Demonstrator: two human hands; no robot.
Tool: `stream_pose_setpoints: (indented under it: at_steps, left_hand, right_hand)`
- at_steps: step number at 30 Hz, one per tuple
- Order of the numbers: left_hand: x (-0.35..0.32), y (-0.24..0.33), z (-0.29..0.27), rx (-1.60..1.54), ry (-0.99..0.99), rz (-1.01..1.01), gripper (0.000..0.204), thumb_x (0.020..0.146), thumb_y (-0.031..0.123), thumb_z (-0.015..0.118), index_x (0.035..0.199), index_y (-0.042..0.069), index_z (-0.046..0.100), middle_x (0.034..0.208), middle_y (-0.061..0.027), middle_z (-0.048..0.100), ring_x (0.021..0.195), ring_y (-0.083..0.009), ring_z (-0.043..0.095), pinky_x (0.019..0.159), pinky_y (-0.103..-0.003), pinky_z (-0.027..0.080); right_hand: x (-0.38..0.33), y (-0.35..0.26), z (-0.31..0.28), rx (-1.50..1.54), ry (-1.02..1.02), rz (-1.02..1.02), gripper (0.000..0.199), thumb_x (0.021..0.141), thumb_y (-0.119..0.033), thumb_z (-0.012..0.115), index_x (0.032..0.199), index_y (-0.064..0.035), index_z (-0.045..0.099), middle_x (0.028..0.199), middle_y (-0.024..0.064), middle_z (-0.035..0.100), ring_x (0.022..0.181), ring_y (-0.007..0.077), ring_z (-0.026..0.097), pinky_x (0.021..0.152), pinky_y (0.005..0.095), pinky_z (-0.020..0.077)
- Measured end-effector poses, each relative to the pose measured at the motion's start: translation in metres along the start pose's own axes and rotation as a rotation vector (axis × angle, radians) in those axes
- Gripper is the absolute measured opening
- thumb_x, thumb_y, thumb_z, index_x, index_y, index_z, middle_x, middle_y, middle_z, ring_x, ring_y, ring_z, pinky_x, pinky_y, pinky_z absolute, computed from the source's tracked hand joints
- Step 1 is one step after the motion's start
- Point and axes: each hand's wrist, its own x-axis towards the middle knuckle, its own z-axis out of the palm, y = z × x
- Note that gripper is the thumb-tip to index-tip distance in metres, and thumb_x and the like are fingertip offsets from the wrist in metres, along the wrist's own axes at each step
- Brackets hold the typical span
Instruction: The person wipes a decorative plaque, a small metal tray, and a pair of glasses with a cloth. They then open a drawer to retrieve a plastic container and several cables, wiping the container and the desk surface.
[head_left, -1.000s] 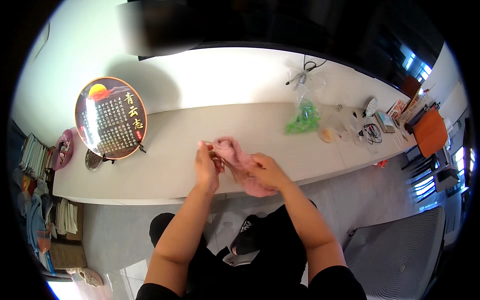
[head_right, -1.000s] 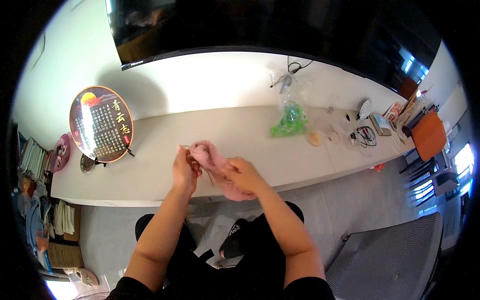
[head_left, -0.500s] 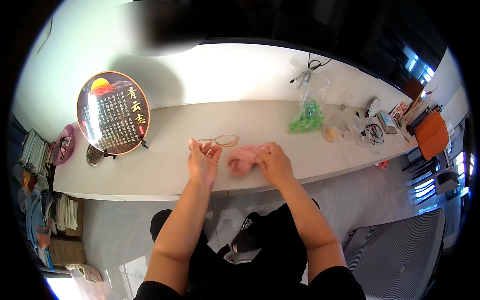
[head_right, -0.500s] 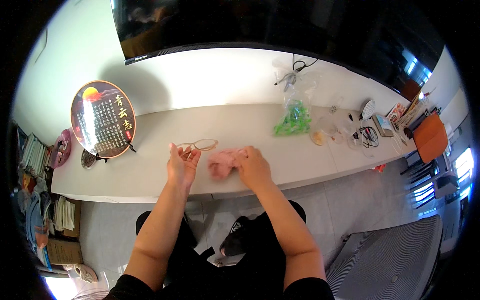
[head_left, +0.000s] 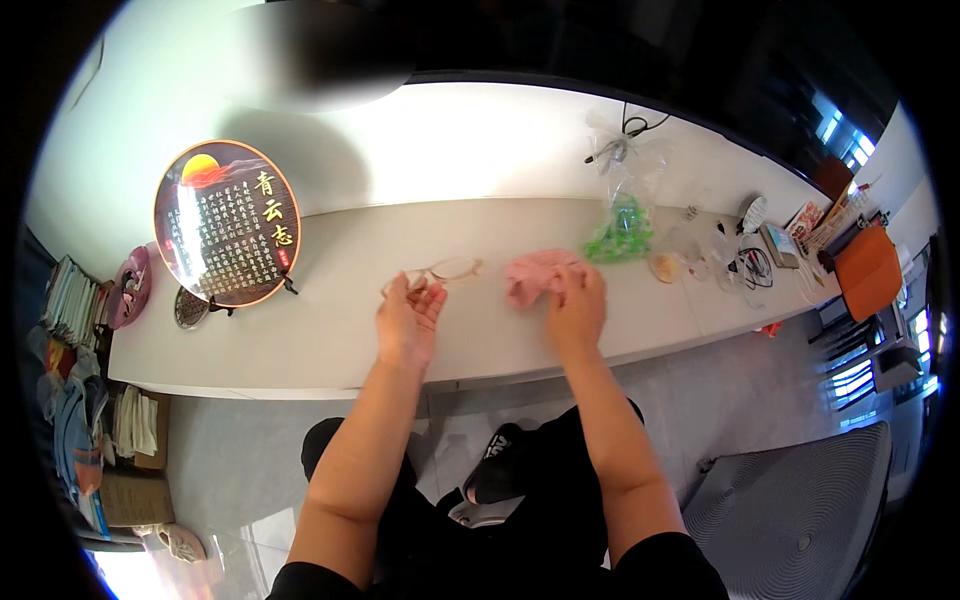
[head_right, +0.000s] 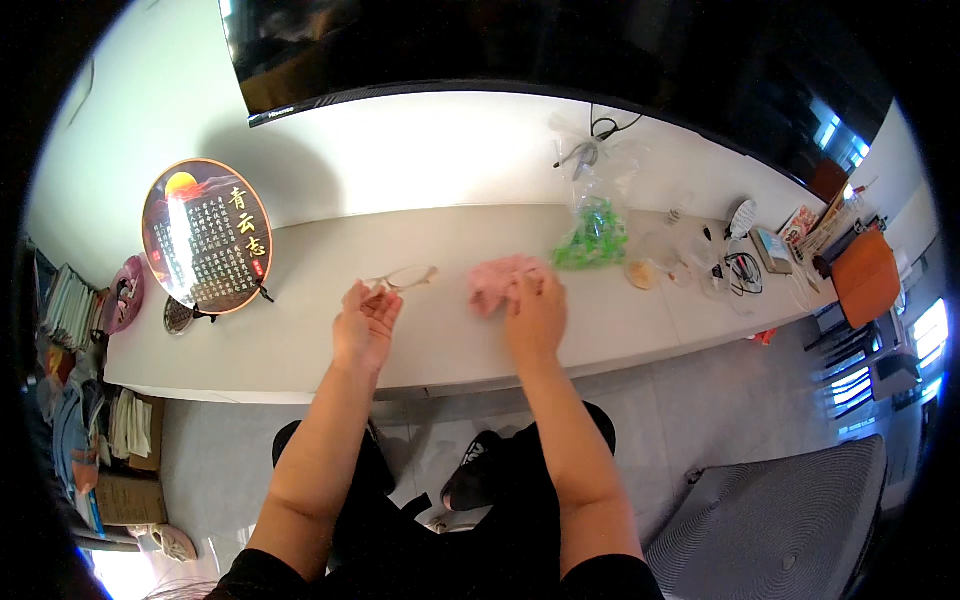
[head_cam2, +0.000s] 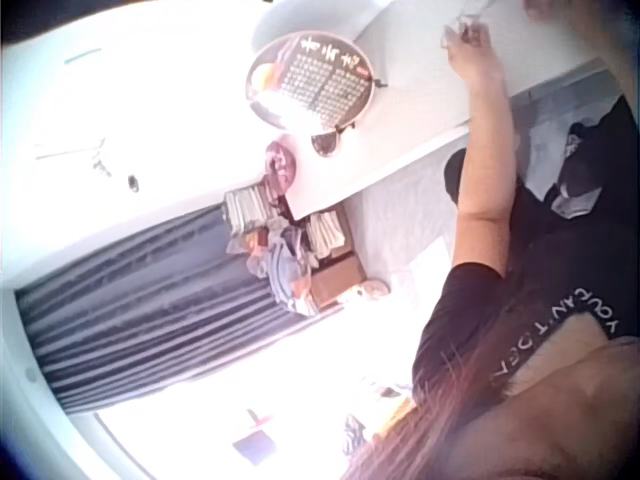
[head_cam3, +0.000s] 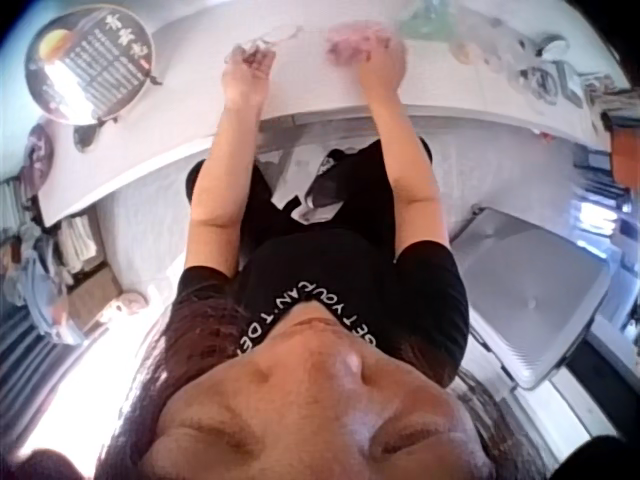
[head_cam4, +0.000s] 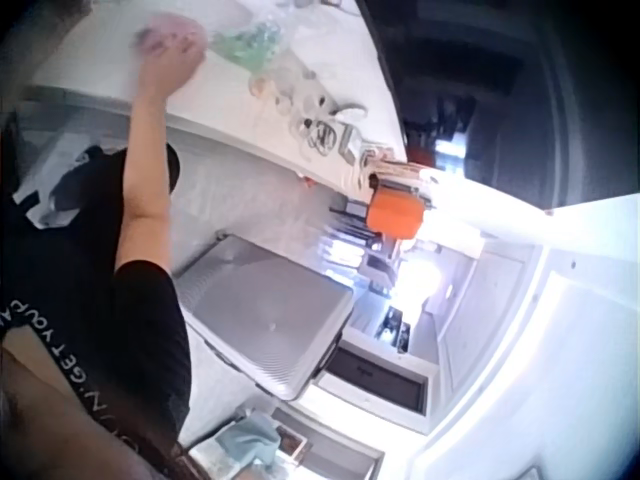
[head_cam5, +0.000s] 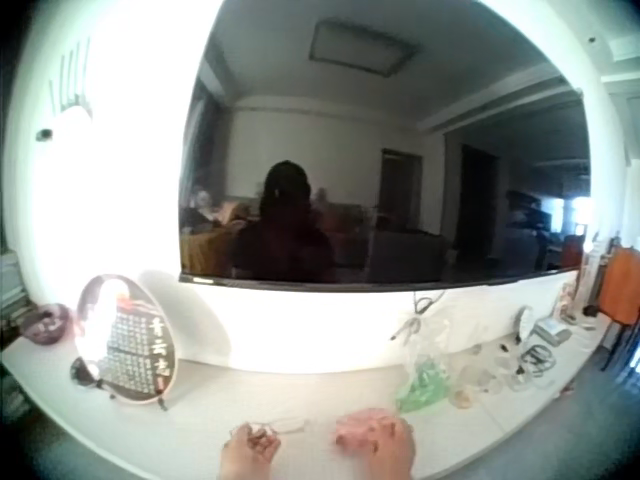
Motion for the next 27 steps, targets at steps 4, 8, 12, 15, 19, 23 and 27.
stream_pose_setpoints:
  at_steps: [4,8,12,15,19,23,27]
  left_hand:
    - [0.016,0.030,-0.013,-0.022,0.147,0.099,0.026,0.094,0.026,0.055,0.098,0.002,0.045,0.090,-0.0111,0.054,0.082,-0.0236,0.057,0.081,-0.038,0.053]
    - [0.018,0.044,-0.024,-0.055,0.241,0.107,0.030,0.093,0.028,0.056,0.098,0.001,0.044,0.095,-0.0135,0.052,0.088,-0.0258,0.055,0.086,-0.040,0.051]
    - [0.011,0.047,-0.029,-0.026,0.236,0.122,0.028,0.093,0.027,0.057,0.093,0.002,0.046,0.092,-0.0135,0.053,0.087,-0.0264,0.057,0.087,-0.041,0.052]
    - [0.012,0.048,-0.028,-0.013,0.210,0.071,0.023,0.094,0.024,0.056,0.093,0.002,0.047,0.092,-0.0133,0.054,0.087,-0.0262,0.058,0.087,-0.041,0.052]
    - [0.021,0.060,-0.041,-0.026,0.174,0.113,0.023,0.096,0.020,0.051,0.102,-0.001,0.045,0.096,-0.0137,0.054,0.090,-0.0262,0.057,0.088,-0.040,0.052]
    - [0.018,0.073,-0.035,-0.051,0.166,0.125,0.020,0.096,0.018,0.049,0.102,-0.001,0.046,0.096,-0.0148,0.055,0.093,-0.0269,0.058,0.088,-0.039,0.052]
    - [0.027,0.070,-0.039,-0.072,0.196,0.070,0.019,0.097,0.017,0.048,0.102,-0.001,0.046,0.095,-0.0155,0.056,0.096,-0.0290,0.059,0.088,-0.039,0.051]
  right_hand:
    - [0.011,0.034,0.030,-0.051,-0.079,0.053,0.031,0.079,-0.023,0.064,0.108,-0.0140,0.060,0.115,0.0124,0.052,0.103,0.0358,0.050,0.089,0.0464,0.0409]
    - [0.028,0.011,0.077,-0.120,-0.208,0.114,0.039,0.085,-0.043,0.056,0.117,-0.0193,0.059,0.128,0.0141,0.046,0.119,0.0378,0.039,0.099,0.0549,0.0302]
    - [0.058,-0.037,0.122,-0.125,-0.427,0.049,0.042,0.089,-0.051,0.048,0.119,-0.0227,0.059,0.135,0.0151,0.040,0.130,0.0396,0.026,0.103,0.0591,0.0228]
    - [0.068,-0.055,0.155,-0.006,-0.405,-0.157,0.033,0.088,-0.037,0.051,0.114,-0.0202,0.061,0.126,0.0140,0.048,0.122,0.0384,0.036,0.102,0.0563,0.0257]
    - [0.036,-0.077,0.152,0.268,-0.506,-0.593,0.023,0.079,-0.020,0.054,0.098,-0.0171,0.066,0.106,0.0111,0.056,0.104,0.0333,0.046,0.094,0.0527,0.0319]
    - [-0.021,-0.076,0.075,0.594,-0.533,-0.888,0.011,0.072,-0.018,0.060,0.081,-0.0174,0.066,0.089,0.0042,0.058,0.092,0.0293,0.052,0.084,0.0466,0.0396]
    - [0.017,-0.038,0.075,0.681,-0.472,-0.780,0.007,0.075,-0.017,0.060,0.080,-0.0145,0.064,0.088,0.0076,0.059,0.086,0.0285,0.056,0.079,0.0433,0.0432]
